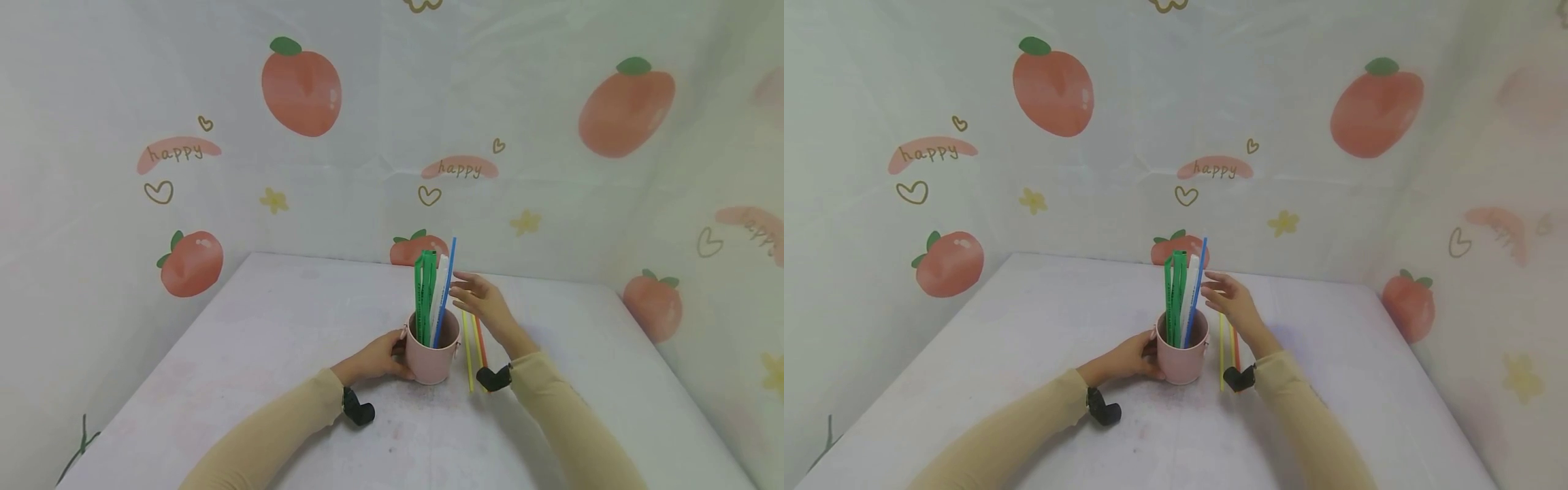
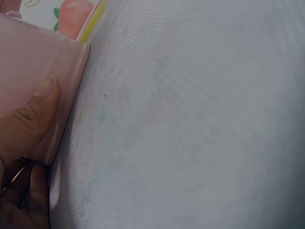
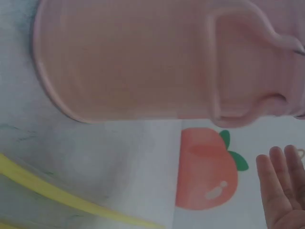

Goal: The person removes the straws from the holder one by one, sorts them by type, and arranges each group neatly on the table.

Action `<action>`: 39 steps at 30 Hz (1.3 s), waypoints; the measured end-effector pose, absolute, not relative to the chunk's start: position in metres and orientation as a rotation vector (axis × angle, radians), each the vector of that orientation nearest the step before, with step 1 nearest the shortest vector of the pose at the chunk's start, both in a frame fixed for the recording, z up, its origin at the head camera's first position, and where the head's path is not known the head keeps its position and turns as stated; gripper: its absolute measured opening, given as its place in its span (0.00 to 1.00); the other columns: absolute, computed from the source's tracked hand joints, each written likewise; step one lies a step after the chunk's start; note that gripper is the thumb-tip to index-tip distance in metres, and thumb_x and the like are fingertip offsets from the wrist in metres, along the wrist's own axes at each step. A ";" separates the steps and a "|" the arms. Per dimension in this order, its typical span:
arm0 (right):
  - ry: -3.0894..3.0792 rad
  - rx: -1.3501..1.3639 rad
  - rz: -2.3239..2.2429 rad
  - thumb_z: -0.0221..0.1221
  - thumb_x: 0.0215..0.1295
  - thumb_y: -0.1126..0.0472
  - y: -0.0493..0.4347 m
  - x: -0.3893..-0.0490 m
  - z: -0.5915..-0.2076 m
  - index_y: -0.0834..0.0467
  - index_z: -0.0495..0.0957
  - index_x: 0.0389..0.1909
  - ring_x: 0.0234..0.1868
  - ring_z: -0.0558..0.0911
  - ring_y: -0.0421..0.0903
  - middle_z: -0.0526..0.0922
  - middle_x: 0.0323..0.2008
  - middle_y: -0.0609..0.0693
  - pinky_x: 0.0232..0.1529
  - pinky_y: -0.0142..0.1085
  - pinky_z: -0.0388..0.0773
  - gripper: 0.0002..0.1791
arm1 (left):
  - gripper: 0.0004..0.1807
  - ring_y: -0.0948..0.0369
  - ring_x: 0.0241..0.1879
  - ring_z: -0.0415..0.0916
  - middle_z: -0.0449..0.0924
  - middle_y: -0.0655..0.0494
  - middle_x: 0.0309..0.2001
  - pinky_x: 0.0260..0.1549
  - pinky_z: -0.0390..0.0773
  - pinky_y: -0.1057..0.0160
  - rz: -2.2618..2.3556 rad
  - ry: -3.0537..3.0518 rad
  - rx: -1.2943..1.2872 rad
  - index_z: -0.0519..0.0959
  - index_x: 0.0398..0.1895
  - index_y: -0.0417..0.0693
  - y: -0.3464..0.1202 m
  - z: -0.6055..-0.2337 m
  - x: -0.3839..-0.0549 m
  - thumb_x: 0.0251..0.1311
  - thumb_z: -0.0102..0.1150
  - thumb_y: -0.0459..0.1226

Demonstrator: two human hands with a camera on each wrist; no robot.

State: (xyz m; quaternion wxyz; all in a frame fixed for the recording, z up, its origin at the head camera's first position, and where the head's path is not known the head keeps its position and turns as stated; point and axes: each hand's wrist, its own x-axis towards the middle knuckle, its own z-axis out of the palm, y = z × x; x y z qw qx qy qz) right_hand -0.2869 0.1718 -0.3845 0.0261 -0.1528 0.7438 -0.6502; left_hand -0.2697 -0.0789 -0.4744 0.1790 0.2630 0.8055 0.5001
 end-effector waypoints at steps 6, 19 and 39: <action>2.333 -0.451 -2.004 0.58 0.68 0.62 0.169 -0.283 -0.399 0.66 0.67 0.65 0.47 0.82 0.35 0.76 0.56 0.68 0.53 0.35 0.80 0.27 | 0.49 0.53 0.65 0.68 0.65 0.50 0.69 0.67 0.68 0.56 1.411 2.282 0.744 0.59 0.72 0.42 -0.079 -0.474 -0.270 0.46 0.75 0.33; 2.512 -0.398 -1.862 0.60 0.67 0.60 0.160 -0.278 -0.409 0.67 0.72 0.58 0.55 0.79 0.58 0.78 0.51 0.65 0.59 0.49 0.77 0.22 | 0.48 0.51 0.65 0.69 0.66 0.48 0.68 0.66 0.68 0.55 1.418 2.285 0.756 0.60 0.71 0.41 -0.079 -0.475 -0.272 0.45 0.75 0.32; 2.579 -0.423 -1.879 0.62 0.64 0.64 0.154 -0.274 -0.405 0.68 0.75 0.51 0.42 0.81 0.39 0.80 0.44 0.62 0.44 0.22 0.77 0.17 | 0.47 0.50 0.66 0.68 0.67 0.47 0.68 0.67 0.67 0.53 1.439 2.277 0.764 0.61 0.70 0.40 -0.077 -0.474 -0.269 0.44 0.74 0.29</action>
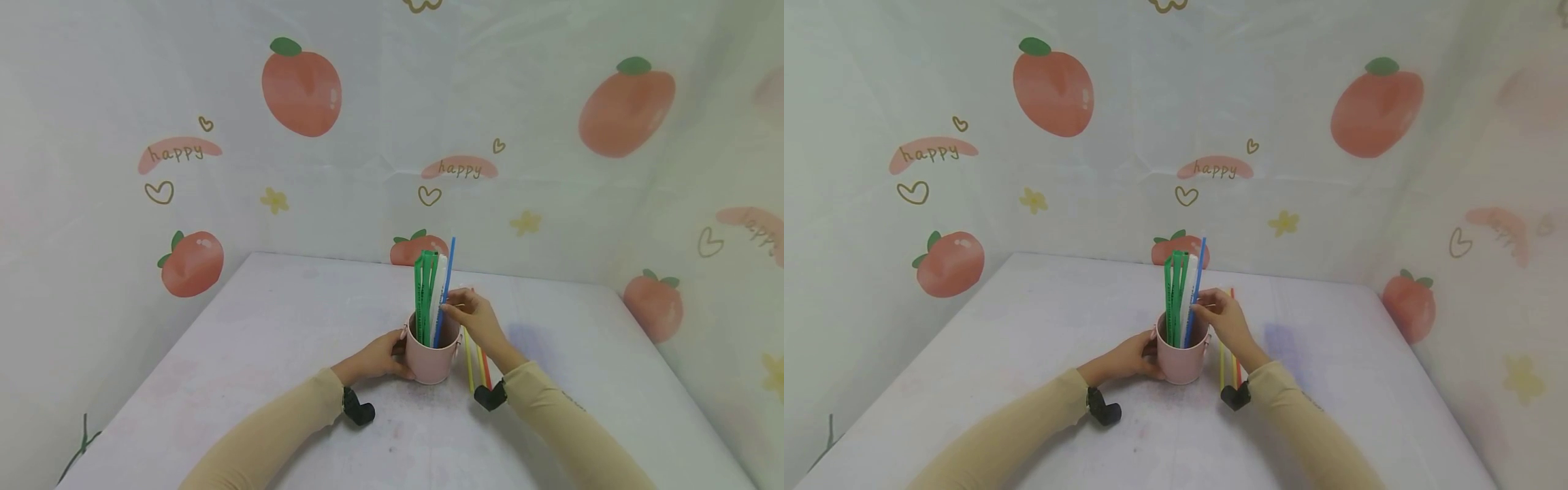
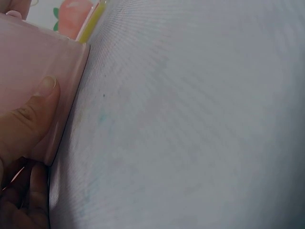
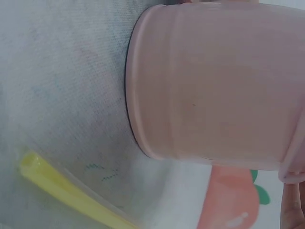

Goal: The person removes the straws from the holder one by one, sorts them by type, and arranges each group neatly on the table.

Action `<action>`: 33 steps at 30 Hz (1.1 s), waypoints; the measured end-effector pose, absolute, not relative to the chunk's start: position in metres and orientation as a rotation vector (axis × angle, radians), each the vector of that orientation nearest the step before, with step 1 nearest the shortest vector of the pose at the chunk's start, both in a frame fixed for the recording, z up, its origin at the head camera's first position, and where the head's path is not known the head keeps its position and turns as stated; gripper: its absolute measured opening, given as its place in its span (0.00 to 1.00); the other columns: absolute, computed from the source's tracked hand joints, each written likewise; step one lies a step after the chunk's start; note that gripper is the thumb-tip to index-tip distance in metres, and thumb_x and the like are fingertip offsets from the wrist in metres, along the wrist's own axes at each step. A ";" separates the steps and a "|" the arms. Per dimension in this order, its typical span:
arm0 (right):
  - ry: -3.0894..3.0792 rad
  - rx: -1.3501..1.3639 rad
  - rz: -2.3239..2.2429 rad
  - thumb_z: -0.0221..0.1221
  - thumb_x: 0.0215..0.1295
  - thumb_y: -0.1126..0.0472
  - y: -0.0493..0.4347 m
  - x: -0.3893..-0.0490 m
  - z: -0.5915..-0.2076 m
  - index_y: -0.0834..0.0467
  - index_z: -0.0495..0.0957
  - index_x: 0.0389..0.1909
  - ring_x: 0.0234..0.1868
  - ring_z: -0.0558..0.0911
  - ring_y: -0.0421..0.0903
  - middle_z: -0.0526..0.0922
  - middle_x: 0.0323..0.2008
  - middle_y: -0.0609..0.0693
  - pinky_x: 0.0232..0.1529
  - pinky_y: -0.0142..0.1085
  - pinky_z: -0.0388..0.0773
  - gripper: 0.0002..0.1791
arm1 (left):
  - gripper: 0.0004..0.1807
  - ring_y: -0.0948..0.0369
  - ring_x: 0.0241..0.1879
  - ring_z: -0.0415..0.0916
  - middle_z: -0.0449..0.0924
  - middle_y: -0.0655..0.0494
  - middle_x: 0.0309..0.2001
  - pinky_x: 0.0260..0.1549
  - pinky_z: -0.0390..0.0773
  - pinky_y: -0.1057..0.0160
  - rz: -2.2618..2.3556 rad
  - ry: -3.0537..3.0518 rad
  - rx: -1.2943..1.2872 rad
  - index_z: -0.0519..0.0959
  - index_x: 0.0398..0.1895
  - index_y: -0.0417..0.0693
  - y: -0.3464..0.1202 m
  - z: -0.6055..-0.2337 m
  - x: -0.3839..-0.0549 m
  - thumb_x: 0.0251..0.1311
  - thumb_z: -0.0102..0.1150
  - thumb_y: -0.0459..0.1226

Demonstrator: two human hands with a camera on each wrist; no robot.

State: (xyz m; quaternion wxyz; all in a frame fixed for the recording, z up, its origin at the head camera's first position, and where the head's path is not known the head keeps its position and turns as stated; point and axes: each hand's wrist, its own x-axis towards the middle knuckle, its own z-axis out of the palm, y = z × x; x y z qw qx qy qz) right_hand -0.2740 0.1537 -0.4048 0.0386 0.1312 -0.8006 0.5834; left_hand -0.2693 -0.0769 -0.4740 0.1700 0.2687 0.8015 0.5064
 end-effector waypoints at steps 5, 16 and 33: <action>-2.424 0.386 1.826 0.62 0.65 0.63 0.156 -0.273 -0.400 0.68 0.74 0.52 0.40 0.81 0.35 0.81 0.43 0.60 0.42 0.23 0.78 0.18 | 0.47 0.49 0.66 0.68 0.67 0.46 0.68 0.67 0.67 0.53 1.429 2.287 0.750 0.61 0.70 0.40 -0.077 -0.475 -0.270 0.44 0.75 0.30; -2.162 0.425 2.116 0.60 0.65 0.67 0.163 -0.275 -0.388 0.74 0.68 0.53 0.35 0.84 0.35 0.79 0.36 0.46 0.42 0.30 0.84 0.19 | 0.47 0.49 0.66 0.68 0.67 0.46 0.68 0.67 0.68 0.52 1.422 2.297 0.728 0.61 0.69 0.39 -0.078 -0.476 -0.271 0.45 0.75 0.31; -1.783 0.433 2.272 0.57 0.66 0.71 0.188 -0.276 -0.351 0.51 0.78 0.41 0.36 0.85 0.40 0.79 0.35 0.44 0.41 0.36 0.85 0.11 | 0.48 0.50 0.65 0.69 0.67 0.46 0.67 0.66 0.69 0.54 1.375 2.329 0.817 0.60 0.70 0.40 -0.079 -0.475 -0.270 0.46 0.75 0.36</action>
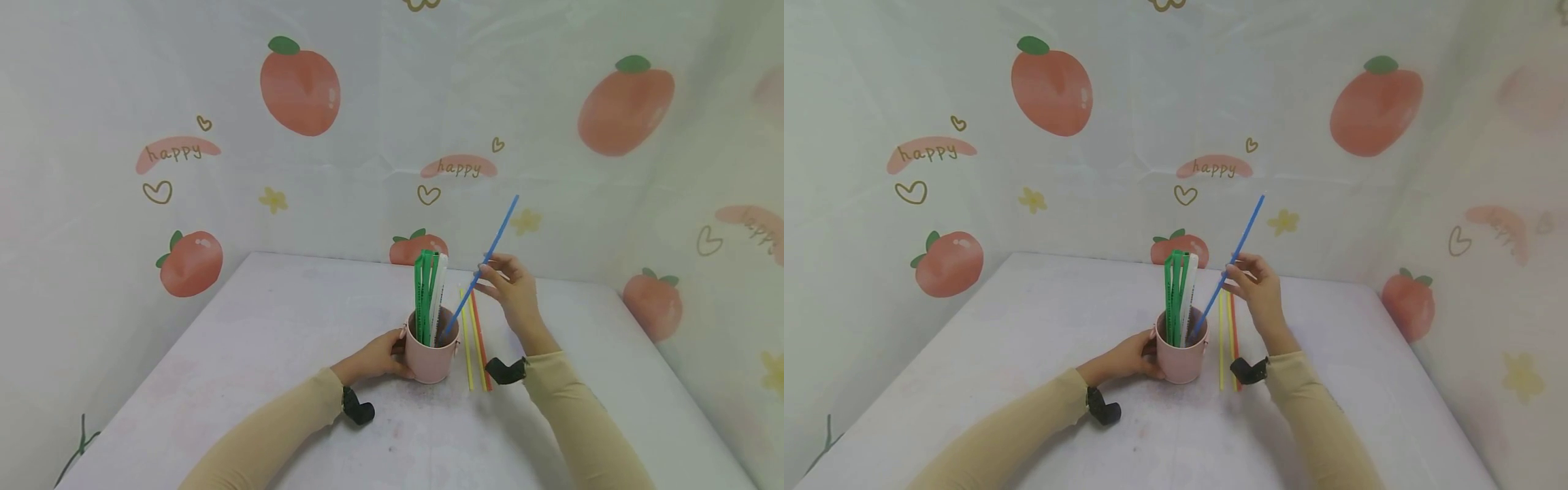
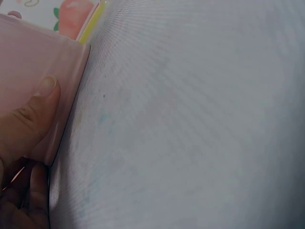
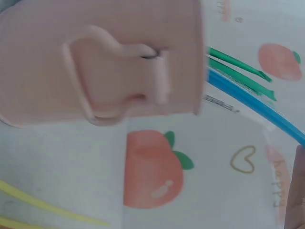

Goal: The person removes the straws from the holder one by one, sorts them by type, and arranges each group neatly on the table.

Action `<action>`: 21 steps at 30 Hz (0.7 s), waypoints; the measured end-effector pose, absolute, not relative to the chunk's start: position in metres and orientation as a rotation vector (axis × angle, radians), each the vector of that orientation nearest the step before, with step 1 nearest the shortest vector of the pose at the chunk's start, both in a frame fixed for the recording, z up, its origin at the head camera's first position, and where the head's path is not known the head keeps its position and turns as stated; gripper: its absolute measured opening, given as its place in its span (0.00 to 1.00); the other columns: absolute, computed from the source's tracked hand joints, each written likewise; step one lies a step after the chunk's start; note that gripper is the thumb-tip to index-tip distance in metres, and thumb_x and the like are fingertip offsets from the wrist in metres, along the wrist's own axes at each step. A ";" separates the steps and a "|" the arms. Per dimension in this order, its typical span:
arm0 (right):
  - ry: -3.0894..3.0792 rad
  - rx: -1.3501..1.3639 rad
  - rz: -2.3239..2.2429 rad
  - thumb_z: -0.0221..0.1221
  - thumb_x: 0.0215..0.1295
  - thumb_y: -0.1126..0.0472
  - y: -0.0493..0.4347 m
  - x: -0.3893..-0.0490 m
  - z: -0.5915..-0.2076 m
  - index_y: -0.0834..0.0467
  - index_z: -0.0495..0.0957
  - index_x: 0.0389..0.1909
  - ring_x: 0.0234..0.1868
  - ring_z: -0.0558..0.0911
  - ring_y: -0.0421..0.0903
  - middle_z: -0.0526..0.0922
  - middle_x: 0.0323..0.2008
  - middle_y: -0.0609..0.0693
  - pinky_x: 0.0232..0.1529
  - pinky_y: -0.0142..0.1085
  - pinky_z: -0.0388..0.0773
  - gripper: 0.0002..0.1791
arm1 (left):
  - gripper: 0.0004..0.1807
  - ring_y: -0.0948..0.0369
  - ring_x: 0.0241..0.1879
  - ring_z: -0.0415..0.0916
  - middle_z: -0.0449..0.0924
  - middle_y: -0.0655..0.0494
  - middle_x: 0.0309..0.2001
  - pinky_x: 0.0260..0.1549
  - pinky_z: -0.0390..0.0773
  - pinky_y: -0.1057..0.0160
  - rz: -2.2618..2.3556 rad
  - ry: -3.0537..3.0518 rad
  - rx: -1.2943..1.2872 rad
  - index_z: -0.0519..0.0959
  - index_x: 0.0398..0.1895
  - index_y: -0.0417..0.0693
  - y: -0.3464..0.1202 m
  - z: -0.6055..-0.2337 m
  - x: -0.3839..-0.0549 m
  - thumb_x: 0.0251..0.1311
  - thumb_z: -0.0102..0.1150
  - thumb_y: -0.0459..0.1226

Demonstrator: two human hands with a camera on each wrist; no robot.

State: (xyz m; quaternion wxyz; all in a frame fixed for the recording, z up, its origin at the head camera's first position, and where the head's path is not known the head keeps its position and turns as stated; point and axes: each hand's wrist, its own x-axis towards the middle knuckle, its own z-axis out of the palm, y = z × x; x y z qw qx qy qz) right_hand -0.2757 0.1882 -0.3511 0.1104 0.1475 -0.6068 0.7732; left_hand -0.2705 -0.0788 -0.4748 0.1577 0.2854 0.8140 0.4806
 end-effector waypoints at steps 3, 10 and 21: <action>-1.702 0.412 2.287 0.56 0.66 0.71 0.196 -0.275 -0.344 0.52 0.78 0.41 0.36 0.84 0.40 0.79 0.35 0.45 0.42 0.36 0.86 0.11 | 0.48 0.51 0.66 0.68 0.67 0.48 0.68 0.67 0.67 0.54 1.382 2.318 0.776 0.60 0.71 0.42 -0.078 -0.474 -0.270 0.46 0.75 0.34; -1.580 0.361 2.349 0.58 0.65 0.70 0.215 -0.272 -0.333 0.56 0.78 0.43 0.38 0.83 0.42 0.81 0.36 0.47 0.41 0.35 0.85 0.09 | 0.48 0.51 0.65 0.68 0.67 0.49 0.68 0.67 0.67 0.54 1.385 2.318 0.756 0.60 0.71 0.42 -0.077 -0.472 -0.269 0.44 0.76 0.32; -1.760 0.289 2.355 0.60 0.64 0.69 0.232 -0.272 -0.342 0.54 0.81 0.40 0.36 0.84 0.39 0.84 0.35 0.44 0.40 0.33 0.85 0.08 | 0.48 0.53 0.66 0.68 0.67 0.51 0.68 0.68 0.67 0.54 1.386 2.309 0.747 0.60 0.71 0.44 -0.077 -0.471 -0.269 0.45 0.75 0.32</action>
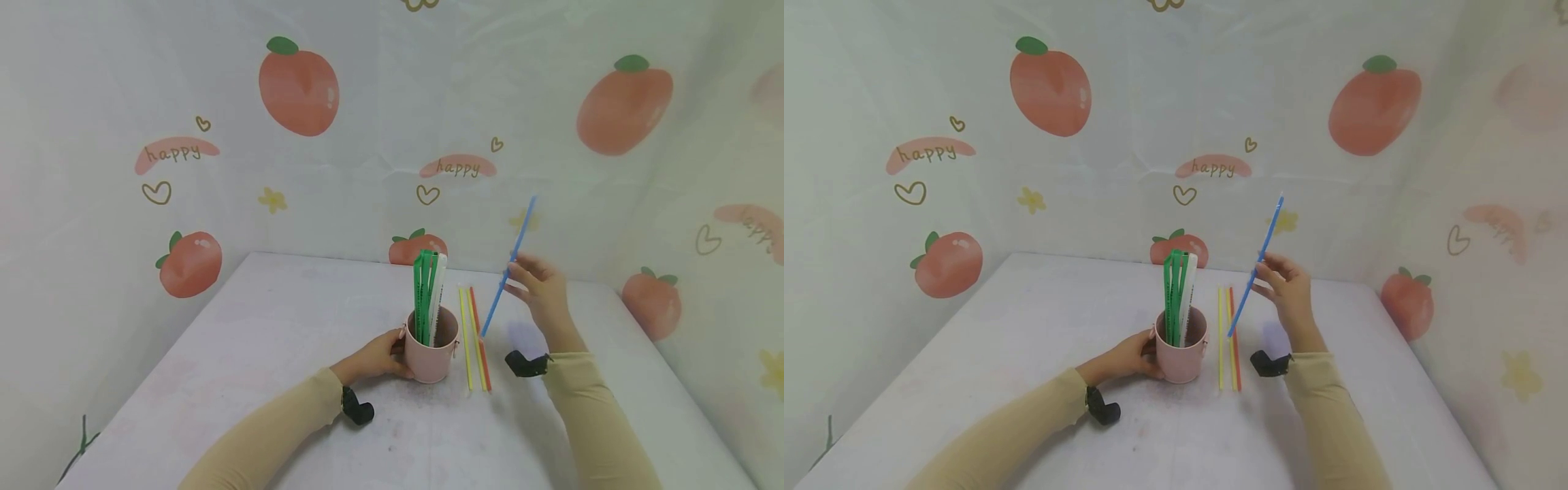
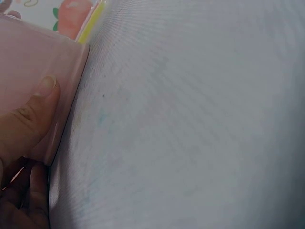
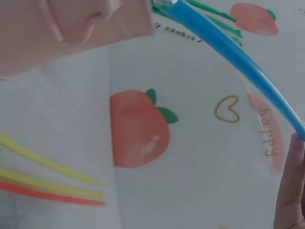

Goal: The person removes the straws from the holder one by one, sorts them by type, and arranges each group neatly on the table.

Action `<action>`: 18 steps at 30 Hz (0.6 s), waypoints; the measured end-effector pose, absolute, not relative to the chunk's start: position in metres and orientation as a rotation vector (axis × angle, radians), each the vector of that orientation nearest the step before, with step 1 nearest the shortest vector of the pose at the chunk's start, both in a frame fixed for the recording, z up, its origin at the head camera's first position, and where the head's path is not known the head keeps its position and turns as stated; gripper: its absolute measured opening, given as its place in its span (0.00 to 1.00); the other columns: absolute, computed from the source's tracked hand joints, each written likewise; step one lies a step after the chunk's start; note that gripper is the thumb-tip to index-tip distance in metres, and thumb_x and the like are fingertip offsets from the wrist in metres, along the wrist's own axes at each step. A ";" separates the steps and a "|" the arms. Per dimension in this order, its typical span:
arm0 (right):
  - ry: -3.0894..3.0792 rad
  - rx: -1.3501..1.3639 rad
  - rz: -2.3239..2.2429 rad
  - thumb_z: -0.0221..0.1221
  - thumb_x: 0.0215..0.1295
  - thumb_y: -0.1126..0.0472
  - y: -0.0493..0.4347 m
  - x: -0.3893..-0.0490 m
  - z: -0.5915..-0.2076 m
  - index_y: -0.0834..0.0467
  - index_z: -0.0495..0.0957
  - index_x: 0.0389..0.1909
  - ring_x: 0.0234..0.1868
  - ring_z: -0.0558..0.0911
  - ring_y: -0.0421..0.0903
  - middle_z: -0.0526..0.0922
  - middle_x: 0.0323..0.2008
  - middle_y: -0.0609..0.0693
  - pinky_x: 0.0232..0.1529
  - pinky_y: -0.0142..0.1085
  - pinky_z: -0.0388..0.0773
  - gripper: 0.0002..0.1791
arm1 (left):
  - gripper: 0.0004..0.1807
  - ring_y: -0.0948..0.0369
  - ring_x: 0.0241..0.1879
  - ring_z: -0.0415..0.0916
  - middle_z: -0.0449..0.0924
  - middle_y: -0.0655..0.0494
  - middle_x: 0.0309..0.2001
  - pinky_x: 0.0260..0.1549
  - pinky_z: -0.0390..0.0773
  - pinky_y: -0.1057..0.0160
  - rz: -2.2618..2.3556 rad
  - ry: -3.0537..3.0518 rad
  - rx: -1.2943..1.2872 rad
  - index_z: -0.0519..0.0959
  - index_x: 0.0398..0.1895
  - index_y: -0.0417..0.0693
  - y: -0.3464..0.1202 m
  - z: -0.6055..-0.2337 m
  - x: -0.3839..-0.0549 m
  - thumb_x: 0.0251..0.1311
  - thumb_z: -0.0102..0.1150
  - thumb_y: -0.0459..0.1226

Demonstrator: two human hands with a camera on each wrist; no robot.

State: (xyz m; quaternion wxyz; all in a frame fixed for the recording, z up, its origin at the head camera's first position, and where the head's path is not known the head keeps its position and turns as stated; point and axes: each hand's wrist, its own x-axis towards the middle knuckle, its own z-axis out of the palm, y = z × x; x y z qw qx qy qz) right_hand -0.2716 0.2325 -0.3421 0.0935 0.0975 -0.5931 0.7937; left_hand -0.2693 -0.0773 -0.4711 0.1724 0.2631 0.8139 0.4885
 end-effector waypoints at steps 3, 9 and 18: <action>-1.829 0.258 2.339 0.61 0.64 0.68 0.235 -0.277 -0.350 0.51 0.81 0.40 0.36 0.84 0.38 0.84 0.35 0.43 0.39 0.33 0.85 0.09 | 0.48 0.54 0.65 0.68 0.67 0.52 0.68 0.68 0.67 0.55 1.388 2.308 0.740 0.60 0.71 0.45 -0.077 -0.473 -0.270 0.45 0.75 0.33; -2.011 0.226 2.239 0.60 0.65 0.67 0.242 -0.291 -0.370 0.58 0.75 0.56 0.36 0.85 0.37 0.83 0.34 0.42 0.38 0.32 0.85 0.18 | 0.49 0.54 0.66 0.68 0.67 0.51 0.68 0.68 0.66 0.55 1.386 2.316 0.720 0.60 0.72 0.44 -0.077 -0.472 -0.269 0.45 0.76 0.33; -2.416 0.163 1.978 0.57 0.68 0.67 0.251 -0.300 -0.387 0.63 0.57 0.72 0.36 0.85 0.37 0.82 0.38 0.47 0.40 0.35 0.86 0.33 | 0.49 0.53 0.66 0.68 0.66 0.51 0.68 0.68 0.66 0.55 1.388 2.308 0.735 0.59 0.71 0.43 -0.078 -0.474 -0.270 0.45 0.75 0.33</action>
